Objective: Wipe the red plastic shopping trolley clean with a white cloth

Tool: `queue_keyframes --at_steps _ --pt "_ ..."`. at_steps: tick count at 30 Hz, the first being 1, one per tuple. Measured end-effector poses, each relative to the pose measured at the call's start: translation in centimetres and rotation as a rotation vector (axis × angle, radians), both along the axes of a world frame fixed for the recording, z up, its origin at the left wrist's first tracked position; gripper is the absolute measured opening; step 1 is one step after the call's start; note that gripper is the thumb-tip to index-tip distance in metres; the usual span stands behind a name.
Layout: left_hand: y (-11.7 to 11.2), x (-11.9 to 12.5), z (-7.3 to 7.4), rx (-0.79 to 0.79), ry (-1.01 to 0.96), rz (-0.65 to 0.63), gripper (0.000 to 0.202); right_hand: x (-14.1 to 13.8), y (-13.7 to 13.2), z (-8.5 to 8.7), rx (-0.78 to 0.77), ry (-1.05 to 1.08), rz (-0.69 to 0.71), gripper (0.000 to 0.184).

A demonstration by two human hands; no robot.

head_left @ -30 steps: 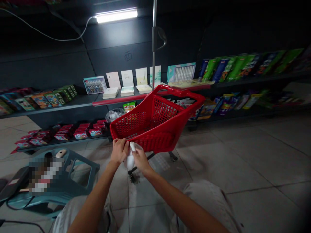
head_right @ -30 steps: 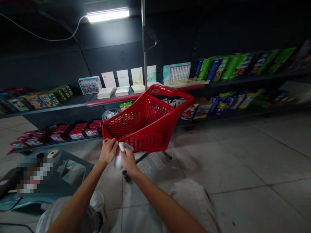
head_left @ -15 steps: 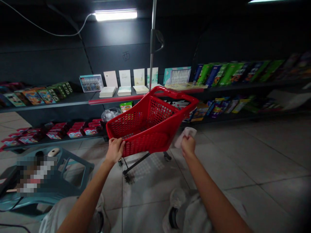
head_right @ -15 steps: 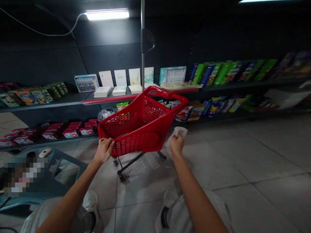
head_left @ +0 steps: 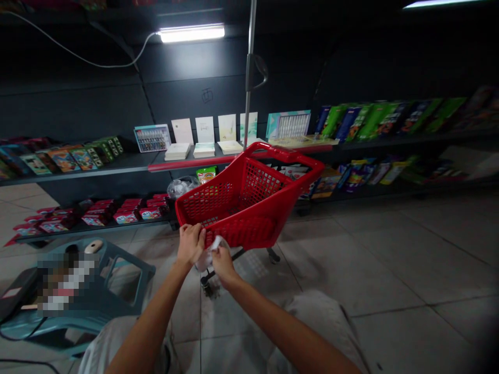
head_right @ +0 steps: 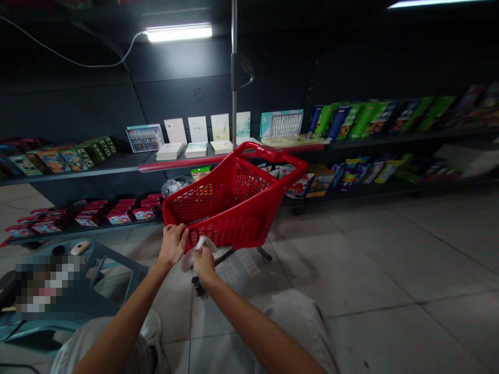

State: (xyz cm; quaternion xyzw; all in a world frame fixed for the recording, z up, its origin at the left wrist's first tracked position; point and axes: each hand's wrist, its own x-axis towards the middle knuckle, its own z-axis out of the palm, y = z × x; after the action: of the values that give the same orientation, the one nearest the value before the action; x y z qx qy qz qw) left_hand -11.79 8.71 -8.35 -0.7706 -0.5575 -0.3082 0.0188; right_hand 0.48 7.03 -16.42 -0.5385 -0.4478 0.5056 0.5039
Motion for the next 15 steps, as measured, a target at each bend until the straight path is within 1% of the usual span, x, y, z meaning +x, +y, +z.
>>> queue_keyframes --at_steps 1,3,4,6,8,11,13,15 --pt "0.0 -0.2 0.1 -0.002 0.002 -0.007 0.034 0.3 0.2 0.8 -0.047 0.091 0.028 0.011" --pt "0.1 -0.5 0.1 -0.012 0.006 -0.032 0.034 1.9 1.2 2.5 -0.119 0.247 0.069 0.009" --pt "0.1 -0.6 0.1 -0.016 0.008 -0.044 0.034 3.2 1.9 3.3 -0.132 0.279 0.060 0.009" --pt "0.2 -0.8 0.0 -0.014 0.009 -0.064 0.035 6.7 3.6 4.8 -0.129 0.291 -0.006 0.007" --pt "0.3 -0.9 -0.1 -0.008 0.009 -0.066 0.035 11.0 5.1 6.0 -0.110 0.300 -0.109 0.007" --pt "0.4 -0.9 -0.3 -0.003 0.013 -0.053 0.036 17.8 6.7 7.2 -0.045 0.309 -0.303 0.014" --pt "0.5 -0.8 -0.4 -0.004 0.019 -0.048 0.036 21.8 7.4 8.0 0.093 0.272 -0.513 0.022" --pt "0.5 -0.8 -0.4 -0.007 0.026 -0.054 0.036 24.6 8.2 8.7 0.242 0.086 -0.664 0.029"
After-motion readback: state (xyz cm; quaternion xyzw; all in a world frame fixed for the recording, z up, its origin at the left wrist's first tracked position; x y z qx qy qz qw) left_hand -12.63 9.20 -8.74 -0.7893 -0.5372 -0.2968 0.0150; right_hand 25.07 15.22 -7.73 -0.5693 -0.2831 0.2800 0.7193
